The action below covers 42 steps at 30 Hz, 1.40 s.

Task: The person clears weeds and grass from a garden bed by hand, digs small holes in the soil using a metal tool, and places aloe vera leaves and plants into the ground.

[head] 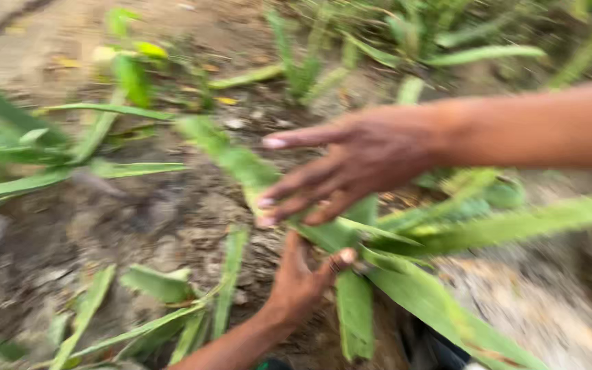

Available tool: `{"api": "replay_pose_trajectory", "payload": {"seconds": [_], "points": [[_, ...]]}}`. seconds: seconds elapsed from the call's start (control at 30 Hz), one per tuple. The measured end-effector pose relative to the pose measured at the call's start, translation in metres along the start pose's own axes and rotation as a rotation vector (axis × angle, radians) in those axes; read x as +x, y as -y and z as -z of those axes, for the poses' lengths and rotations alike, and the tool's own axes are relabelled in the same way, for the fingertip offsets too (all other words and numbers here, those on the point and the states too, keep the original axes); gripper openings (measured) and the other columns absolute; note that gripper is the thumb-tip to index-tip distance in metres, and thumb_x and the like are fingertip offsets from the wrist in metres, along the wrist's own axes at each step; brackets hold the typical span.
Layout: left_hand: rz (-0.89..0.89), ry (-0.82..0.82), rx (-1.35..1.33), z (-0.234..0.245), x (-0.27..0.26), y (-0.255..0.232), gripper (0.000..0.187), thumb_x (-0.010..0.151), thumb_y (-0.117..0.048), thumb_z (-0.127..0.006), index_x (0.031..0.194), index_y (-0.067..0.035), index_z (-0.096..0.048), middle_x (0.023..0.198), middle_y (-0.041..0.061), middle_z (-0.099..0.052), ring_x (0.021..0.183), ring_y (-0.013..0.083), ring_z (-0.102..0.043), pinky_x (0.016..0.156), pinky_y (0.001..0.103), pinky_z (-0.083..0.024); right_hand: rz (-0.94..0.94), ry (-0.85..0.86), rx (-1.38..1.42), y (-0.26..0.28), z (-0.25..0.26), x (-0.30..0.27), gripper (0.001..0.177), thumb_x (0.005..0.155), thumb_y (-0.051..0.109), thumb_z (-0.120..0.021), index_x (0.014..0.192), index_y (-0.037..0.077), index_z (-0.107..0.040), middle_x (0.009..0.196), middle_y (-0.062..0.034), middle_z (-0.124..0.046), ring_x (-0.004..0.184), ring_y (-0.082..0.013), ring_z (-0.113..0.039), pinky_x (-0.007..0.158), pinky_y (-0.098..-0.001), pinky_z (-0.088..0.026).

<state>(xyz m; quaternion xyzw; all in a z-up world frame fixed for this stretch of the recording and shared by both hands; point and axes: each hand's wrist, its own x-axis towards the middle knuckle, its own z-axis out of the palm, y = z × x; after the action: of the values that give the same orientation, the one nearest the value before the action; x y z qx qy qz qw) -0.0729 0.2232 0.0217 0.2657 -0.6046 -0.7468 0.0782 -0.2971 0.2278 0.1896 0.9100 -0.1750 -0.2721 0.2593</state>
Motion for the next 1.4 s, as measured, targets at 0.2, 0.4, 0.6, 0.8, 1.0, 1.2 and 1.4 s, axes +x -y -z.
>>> {"api": "replay_pose_trajectory", "payload": {"seconds": [0.2,0.4,0.6,0.8,1.0,1.2,1.4], "points": [[0.056,-0.386,0.508,-0.021,0.023,0.017,0.036,0.091,-0.031,-0.069,0.1,0.004,-0.073,0.081,0.018,-0.078,0.074,0.0219,-0.078,0.07,0.039,-0.056,-0.023,-0.146,-0.056,0.002,0.003,-0.01,0.089,0.076,0.028,-0.081,0.152,0.038,-0.035,0.173,0.0055,0.004,0.156,-0.0202,0.003,0.121,-0.0573,0.006],[0.077,-0.396,0.602,-0.01,0.017,-0.029,0.044,0.098,-0.036,-0.064,0.08,0.003,-0.075,0.059,0.015,-0.072,0.047,0.0182,-0.064,0.045,0.04,-0.049,-0.071,-0.424,0.045,-0.007,-0.01,-0.053,0.119,0.079,0.023,-0.089,0.171,0.046,-0.018,0.176,-0.0007,-0.001,0.16,-0.0295,-0.007,0.126,-0.0596,0.003],[-0.432,-0.348,0.598,-0.011,-0.016,-0.107,0.033,0.102,-0.026,-0.054,0.115,-0.002,-0.073,0.102,0.01,-0.081,0.089,0.014,-0.08,0.069,0.029,-0.063,-0.355,-0.495,0.292,-0.019,-0.018,-0.085,0.085,0.105,0.027,-0.072,0.165,0.045,-0.014,0.174,-0.0055,-0.008,0.16,-0.0332,-0.015,0.129,-0.0575,-0.003],[-0.488,-0.07,0.231,0.002,-0.016,-0.094,0.03,0.106,-0.019,-0.052,0.129,-0.004,-0.062,0.128,0.019,-0.073,0.126,0.0277,-0.07,0.102,0.04,-0.055,-0.562,-0.393,0.386,-0.02,-0.016,-0.088,0.061,0.108,0.047,-0.054,0.163,0.047,-0.028,0.174,-0.0034,-0.015,0.161,-0.0271,-0.017,0.132,-0.0502,-0.008],[0.065,-0.144,0.451,-0.001,0.004,0.026,0.038,0.098,-0.03,-0.057,0.129,-0.011,-0.066,0.111,0.013,-0.078,0.104,0.0246,-0.077,0.09,0.041,-0.064,-0.532,-0.347,0.35,-0.013,-0.019,-0.079,0.059,0.101,0.045,-0.056,0.157,0.045,-0.036,0.17,-0.0037,-0.02,0.156,-0.0265,-0.02,0.128,-0.0515,-0.009],[0.123,-0.213,0.435,-0.02,0.023,0.074,0.036,0.098,-0.029,-0.065,0.119,-0.001,-0.071,0.1,0.013,-0.081,0.089,0.0171,-0.074,0.08,0.036,-0.057,-0.531,-0.318,0.454,0.005,-0.022,-0.061,0.056,0.097,0.045,-0.058,0.151,0.041,-0.042,0.165,-0.0047,-0.025,0.151,-0.0282,-0.024,0.124,-0.0561,-0.012],[0.006,-0.29,0.386,-0.015,0.012,-0.034,0.04,0.094,-0.019,-0.064,0.132,-0.009,-0.071,0.101,0.012,-0.08,0.084,0.0161,-0.068,0.077,0.033,-0.057,-0.519,-0.342,0.523,0.018,-0.027,-0.061,0.054,0.096,0.044,-0.059,0.148,0.042,-0.047,0.163,-0.0037,-0.03,0.15,-0.0276,-0.027,0.124,-0.0561,-0.017]]}}
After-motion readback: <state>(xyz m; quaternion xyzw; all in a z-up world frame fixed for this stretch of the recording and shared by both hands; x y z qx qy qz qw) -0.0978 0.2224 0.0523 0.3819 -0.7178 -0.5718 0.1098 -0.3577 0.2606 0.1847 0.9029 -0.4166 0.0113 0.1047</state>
